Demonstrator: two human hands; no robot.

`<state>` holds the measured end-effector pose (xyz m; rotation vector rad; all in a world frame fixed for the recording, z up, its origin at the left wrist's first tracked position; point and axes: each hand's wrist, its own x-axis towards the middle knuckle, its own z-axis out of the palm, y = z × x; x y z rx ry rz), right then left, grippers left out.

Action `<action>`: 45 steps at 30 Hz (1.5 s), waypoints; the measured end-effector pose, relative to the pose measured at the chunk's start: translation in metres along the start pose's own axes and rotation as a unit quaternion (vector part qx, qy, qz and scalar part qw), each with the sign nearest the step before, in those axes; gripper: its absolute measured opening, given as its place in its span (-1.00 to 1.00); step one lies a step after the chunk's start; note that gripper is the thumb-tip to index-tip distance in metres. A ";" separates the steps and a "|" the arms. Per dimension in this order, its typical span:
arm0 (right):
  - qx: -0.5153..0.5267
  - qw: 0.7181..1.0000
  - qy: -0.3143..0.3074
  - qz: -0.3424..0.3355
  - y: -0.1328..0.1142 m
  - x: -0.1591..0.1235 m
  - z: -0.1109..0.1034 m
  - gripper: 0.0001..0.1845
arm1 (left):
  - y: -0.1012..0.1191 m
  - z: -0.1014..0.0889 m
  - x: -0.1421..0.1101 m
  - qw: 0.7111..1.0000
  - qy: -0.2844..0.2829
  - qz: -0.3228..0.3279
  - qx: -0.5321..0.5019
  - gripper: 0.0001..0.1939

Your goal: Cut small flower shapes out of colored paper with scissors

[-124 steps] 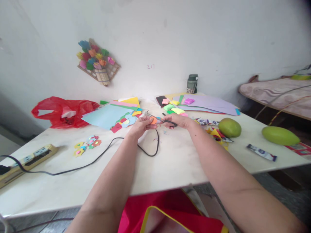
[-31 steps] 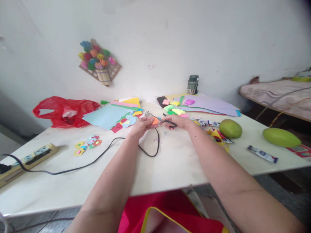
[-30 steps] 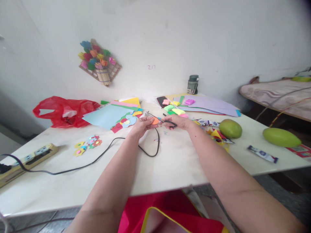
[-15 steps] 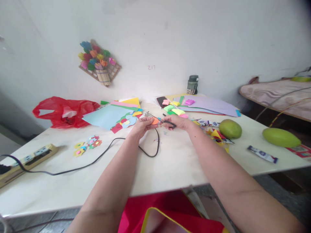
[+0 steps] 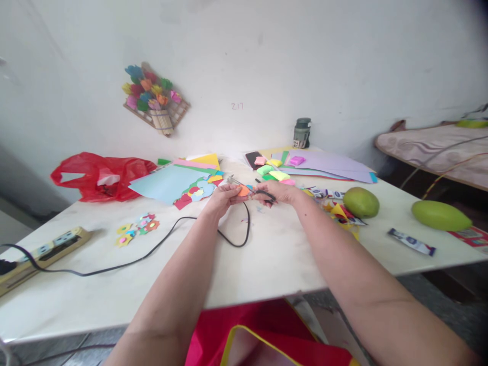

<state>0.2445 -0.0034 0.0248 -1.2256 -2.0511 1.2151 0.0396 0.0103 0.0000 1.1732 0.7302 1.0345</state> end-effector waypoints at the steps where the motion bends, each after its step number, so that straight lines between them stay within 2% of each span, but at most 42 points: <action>1: -0.003 1.000 0.000 -0.003 0.000 0.000 0.000 -0.77 | 0.000 0.000 0.000 1.000 -0.001 0.001 -0.001 -0.85; 9: 0.009 0.999 -0.023 -0.028 0.004 -0.001 -0.005 -0.75 | 0.000 0.001 0.000 1.000 -0.001 0.011 -0.002 -0.83; 25: 0.014 0.999 -0.025 -0.020 -0.003 -0.003 -0.002 -0.78 | -0.002 -0.002 0.001 1.000 -0.027 0.011 0.010 -0.81; 34: 0.023 0.998 -0.031 -0.041 0.007 0.001 -0.003 -0.76 | 0.000 0.002 -0.001 1.000 -0.017 0.000 0.009 -0.85; 45: 0.011 1.000 0.008 -0.023 -0.001 -0.008 -0.007 -0.77 | 0.002 0.005 -0.004 1.000 0.000 0.004 0.000 -0.83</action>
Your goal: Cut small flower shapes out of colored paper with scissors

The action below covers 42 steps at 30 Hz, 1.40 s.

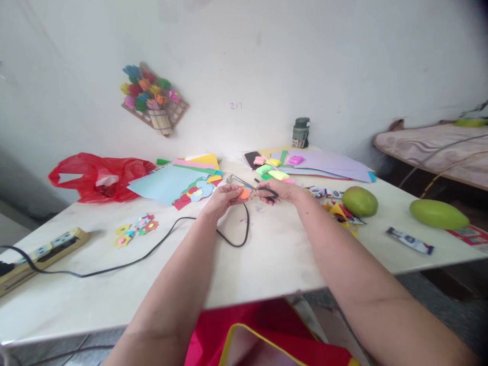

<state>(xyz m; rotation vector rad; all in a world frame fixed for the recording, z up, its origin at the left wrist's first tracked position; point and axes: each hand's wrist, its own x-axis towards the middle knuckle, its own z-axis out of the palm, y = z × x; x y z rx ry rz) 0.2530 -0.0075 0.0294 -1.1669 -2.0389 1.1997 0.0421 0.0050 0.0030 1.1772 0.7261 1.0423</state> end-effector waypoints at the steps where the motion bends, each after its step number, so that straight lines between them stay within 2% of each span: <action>1: -0.001 1.000 0.010 0.000 -0.001 -0.001 -0.001 -0.76 | 0.000 0.000 0.000 1.000 0.003 0.000 -0.002 -0.82; 5: 0.040 0.998 0.052 -0.017 0.004 0.002 -0.005 -0.79 | 0.001 0.000 -0.001 1.000 0.007 -0.007 0.000 -0.79; 9: 0.088 0.992 0.084 -0.034 0.009 0.006 -0.004 -0.68 | 0.002 0.000 -0.001 1.000 0.008 -0.009 0.018 -0.74; 15: 0.133 0.981 0.136 -0.036 -0.008 0.005 0.007 -0.62 | 0.001 0.003 -0.001 0.999 -0.007 -0.010 0.050 -0.66; 19: 0.127 0.981 0.143 -0.015 -0.011 0.007 0.010 -0.60 | -0.001 0.002 0.001 0.998 -0.007 -0.002 0.058 -0.70; 22: 0.103 0.987 0.120 -0.007 -0.008 0.008 0.009 -0.64 | -0.002 -0.001 0.003 0.999 -0.002 0.013 0.049 -0.71; 30: 0.007 1.000 -0.017 -0.023 -0.002 0.006 0.008 -0.78 | 0.000 0.000 0.003 0.999 0.013 0.045 0.013 -0.69; 36: 0.020 0.998 -0.032 -0.052 0.001 0.006 0.008 -0.82 | -0.001 -0.001 0.005 0.999 0.009 0.051 0.012 -0.68; 42: 0.014 0.999 -0.024 -0.038 -0.004 0.005 0.010 -0.83 | -0.002 -0.001 0.005 0.999 0.005 0.047 0.016 -0.70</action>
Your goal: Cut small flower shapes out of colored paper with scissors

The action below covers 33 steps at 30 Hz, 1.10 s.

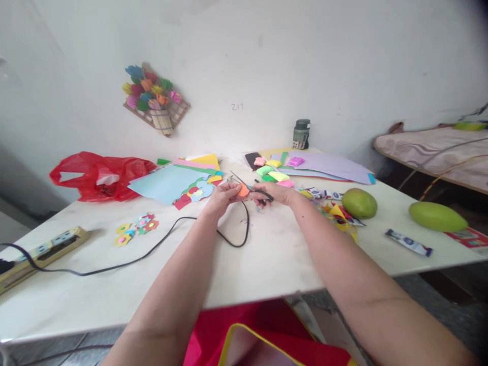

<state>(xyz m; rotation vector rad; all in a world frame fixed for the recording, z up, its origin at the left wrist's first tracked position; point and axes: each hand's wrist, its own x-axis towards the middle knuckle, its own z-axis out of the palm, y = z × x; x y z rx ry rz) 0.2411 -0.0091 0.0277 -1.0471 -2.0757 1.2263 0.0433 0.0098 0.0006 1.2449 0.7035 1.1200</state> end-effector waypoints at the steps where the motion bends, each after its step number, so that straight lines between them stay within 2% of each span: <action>1: -0.003 1.000 0.001 0.003 0.000 0.000 0.000 -0.83 | 0.000 0.000 0.000 1.000 -0.001 -0.002 0.001 -0.71; 10: 0.010 1.000 0.005 -0.006 0.005 0.004 0.001 -0.88 | -0.001 0.000 0.000 1.000 -0.016 0.000 -0.015 -0.70; 29: -0.027 0.999 0.015 0.009 0.007 0.007 0.002 -0.85 | 0.000 0.003 -0.001 1.000 0.015 -0.002 -0.022 -0.72; 33: -0.007 0.999 0.026 0.018 0.003 0.005 0.002 -0.85 | 0.000 0.002 -0.001 1.000 0.011 -0.003 -0.023 -0.71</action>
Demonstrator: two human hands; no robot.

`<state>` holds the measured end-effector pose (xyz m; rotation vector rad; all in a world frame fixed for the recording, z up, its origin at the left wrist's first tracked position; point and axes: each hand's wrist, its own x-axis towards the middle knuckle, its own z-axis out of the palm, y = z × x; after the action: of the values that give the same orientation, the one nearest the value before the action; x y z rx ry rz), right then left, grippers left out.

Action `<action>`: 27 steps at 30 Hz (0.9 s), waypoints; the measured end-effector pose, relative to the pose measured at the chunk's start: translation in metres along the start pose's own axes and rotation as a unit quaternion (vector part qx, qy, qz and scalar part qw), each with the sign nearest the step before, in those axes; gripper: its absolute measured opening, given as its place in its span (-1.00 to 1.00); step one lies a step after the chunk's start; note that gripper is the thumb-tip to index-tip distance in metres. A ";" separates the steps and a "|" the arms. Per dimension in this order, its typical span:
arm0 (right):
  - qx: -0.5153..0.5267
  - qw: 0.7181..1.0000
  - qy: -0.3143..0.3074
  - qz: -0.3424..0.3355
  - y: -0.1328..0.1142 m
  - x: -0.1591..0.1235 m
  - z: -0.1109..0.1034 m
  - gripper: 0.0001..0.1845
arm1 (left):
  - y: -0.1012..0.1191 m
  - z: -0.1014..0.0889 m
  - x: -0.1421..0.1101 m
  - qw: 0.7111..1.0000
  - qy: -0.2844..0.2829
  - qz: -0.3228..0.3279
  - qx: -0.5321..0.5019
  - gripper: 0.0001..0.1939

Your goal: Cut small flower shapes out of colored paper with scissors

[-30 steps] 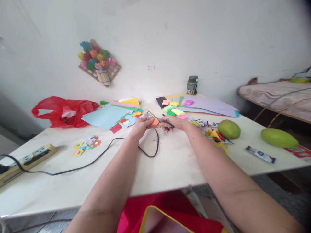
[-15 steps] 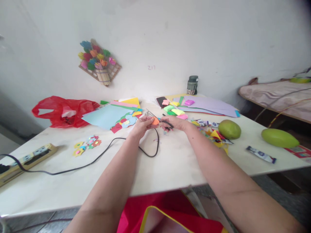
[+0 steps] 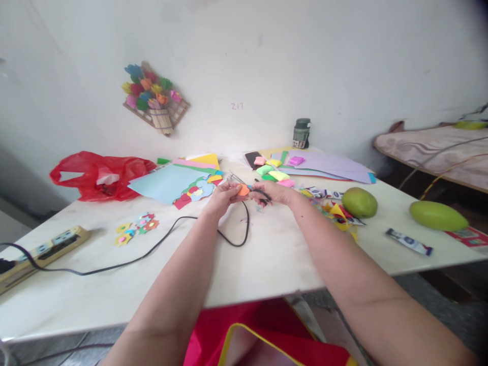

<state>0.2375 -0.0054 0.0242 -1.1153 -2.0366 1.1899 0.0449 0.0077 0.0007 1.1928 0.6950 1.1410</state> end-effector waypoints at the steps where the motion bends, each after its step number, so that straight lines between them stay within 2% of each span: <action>1: 0.009 1.000 0.011 0.003 -0.001 -0.001 0.000 -0.85 | 0.000 0.000 0.000 1.000 -0.001 -0.001 0.000 -0.70; 9: 0.122 0.986 0.113 -0.019 -0.002 0.000 -0.004 -0.67 | 0.000 0.003 -0.002 0.998 -0.027 -0.012 0.056 -0.61; 13: 0.147 0.981 0.120 -0.025 0.003 0.005 -0.003 -0.63 | -0.001 0.003 -0.002 0.995 -0.047 -0.020 0.091 -0.56; 21: 0.149 0.981 0.125 -0.026 0.000 0.008 0.003 -0.67 | 0.000 0.005 -0.003 0.985 -0.095 0.002 0.143 -0.52; 27: 0.158 0.972 0.168 -0.040 0.000 0.010 0.005 -0.67 | 0.001 0.010 -0.002 0.993 -0.053 0.023 0.106 -0.52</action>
<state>0.2287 0.0009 0.0228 -0.9896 -1.5585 1.1462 0.0527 0.0026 0.0039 1.4456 0.7240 1.0514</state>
